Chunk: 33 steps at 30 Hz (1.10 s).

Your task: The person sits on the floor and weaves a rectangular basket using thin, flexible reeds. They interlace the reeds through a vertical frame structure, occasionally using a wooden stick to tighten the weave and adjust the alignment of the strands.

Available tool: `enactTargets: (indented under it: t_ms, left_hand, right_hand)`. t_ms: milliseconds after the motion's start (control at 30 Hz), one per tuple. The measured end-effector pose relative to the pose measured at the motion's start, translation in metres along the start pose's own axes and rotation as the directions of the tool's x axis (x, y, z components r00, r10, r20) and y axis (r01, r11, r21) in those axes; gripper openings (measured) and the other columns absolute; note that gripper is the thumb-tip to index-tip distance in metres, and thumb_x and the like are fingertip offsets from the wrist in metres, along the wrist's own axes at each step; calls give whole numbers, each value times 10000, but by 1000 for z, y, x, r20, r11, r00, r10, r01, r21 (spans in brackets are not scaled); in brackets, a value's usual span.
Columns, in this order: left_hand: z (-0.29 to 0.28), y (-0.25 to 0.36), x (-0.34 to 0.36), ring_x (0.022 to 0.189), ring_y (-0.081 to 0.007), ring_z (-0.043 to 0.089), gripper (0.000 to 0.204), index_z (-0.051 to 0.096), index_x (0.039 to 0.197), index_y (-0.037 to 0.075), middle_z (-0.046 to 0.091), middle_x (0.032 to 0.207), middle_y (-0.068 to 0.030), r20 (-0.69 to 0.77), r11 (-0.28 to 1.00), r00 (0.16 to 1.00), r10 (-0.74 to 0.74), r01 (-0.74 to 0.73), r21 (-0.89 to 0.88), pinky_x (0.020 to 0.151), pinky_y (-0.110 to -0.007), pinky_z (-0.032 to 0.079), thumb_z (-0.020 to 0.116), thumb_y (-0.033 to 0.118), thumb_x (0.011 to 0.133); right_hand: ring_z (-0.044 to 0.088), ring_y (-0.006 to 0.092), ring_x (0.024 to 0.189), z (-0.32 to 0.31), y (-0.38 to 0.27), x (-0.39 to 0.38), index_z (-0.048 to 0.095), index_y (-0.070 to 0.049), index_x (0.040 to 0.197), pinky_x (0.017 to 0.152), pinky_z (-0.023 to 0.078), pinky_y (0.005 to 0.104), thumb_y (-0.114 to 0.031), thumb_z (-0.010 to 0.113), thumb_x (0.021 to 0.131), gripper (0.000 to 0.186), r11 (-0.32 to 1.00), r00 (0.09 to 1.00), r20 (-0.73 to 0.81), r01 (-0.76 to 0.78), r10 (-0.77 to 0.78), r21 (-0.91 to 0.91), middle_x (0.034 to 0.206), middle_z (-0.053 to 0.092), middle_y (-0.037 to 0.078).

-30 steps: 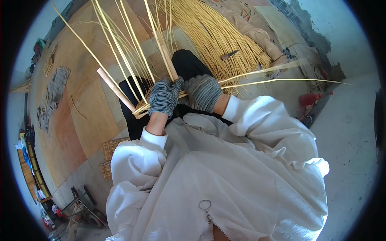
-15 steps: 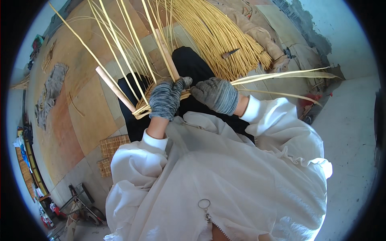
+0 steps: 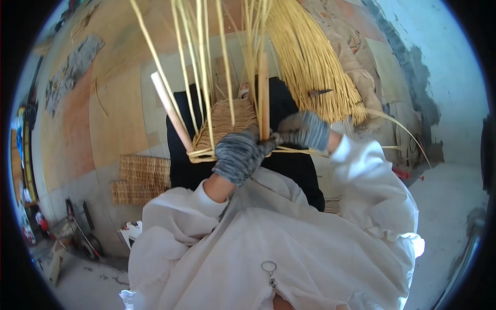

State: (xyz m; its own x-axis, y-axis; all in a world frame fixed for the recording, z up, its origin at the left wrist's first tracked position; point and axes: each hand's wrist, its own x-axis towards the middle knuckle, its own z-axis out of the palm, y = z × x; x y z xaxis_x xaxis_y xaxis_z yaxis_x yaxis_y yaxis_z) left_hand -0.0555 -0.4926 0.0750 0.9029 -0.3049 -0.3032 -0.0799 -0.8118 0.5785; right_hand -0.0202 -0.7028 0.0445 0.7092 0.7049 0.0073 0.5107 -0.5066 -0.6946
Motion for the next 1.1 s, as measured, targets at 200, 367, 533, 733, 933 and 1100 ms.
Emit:
enactTargets:
  t_ms: [200, 367, 533, 733, 933, 1100]
  left_hand:
    - [-5, 4, -5, 714, -335, 628, 599, 595, 940, 7, 626, 727, -195, -50, 992, 994, -97, 92, -90, 665, -419, 492, 553, 584, 785]
    - [-12, 2, -13, 684, -317, 626, 548, 599, 840, 13, 616, 695, -182, -80, 996, 996, -33, 26, -87, 641, -404, 493, 569, 557, 777]
    - [-35, -9, -75, 677, -282, 625, 365, 617, 795, 31, 601, 677, -138, -226, 976, 970, 85, -127, -177, 650, -393, 489, 707, 378, 729]
    - [-42, -62, -83, 812, -244, 646, 362, 652, 998, 50, 664, 867, -105, -369, 894, 887, 277, -379, -240, 822, -328, 494, 737, 267, 722]
    - [-54, -127, -34, 864, -142, 626, 231, 631, 941, 15, 669, 892, -74, -168, 396, 954, 250, -259, -881, 785, -264, 493, 681, 201, 813]
    - [-42, -157, -33, 884, -150, 618, 321, 576, 1037, -21, 653, 893, -78, -167, 253, 969, 182, -211, -944, 802, -267, 491, 673, 195, 821]
  right_hand:
    - [621, 280, 724, -15, -14, 20, 642, -44, 864, 601, 497, 335, -272, 682, 741, 262, 968, 999, 22, 35, -30, -249, 803, 622, 109]
    - [545, 339, 919, 63, -62, -43, 563, -26, 1043, 778, 438, 417, -240, 677, 727, 398, 899, 896, -424, -70, -134, -432, 995, 569, 146]
    - [525, 361, 917, 79, 4, 9, 552, -50, 1067, 828, 403, 447, -291, 673, 694, 460, 939, 841, -495, 44, -219, -341, 1015, 549, 151]
    - [546, 272, 805, 32, -26, 13, 594, -161, 844, 696, 453, 365, -185, 733, 498, 374, 795, 848, -383, 71, -366, -602, 822, 579, 20]
    - [547, 277, 769, 38, -43, 37, 574, -138, 821, 674, 451, 380, -99, 693, 529, 318, 839, 941, -315, -68, -127, -540, 809, 580, 46]
    - [564, 306, 870, 49, -52, 39, 585, -73, 929, 742, 465, 385, -157, 712, 635, 331, 812, 981, -191, -90, -27, -577, 928, 595, 120]
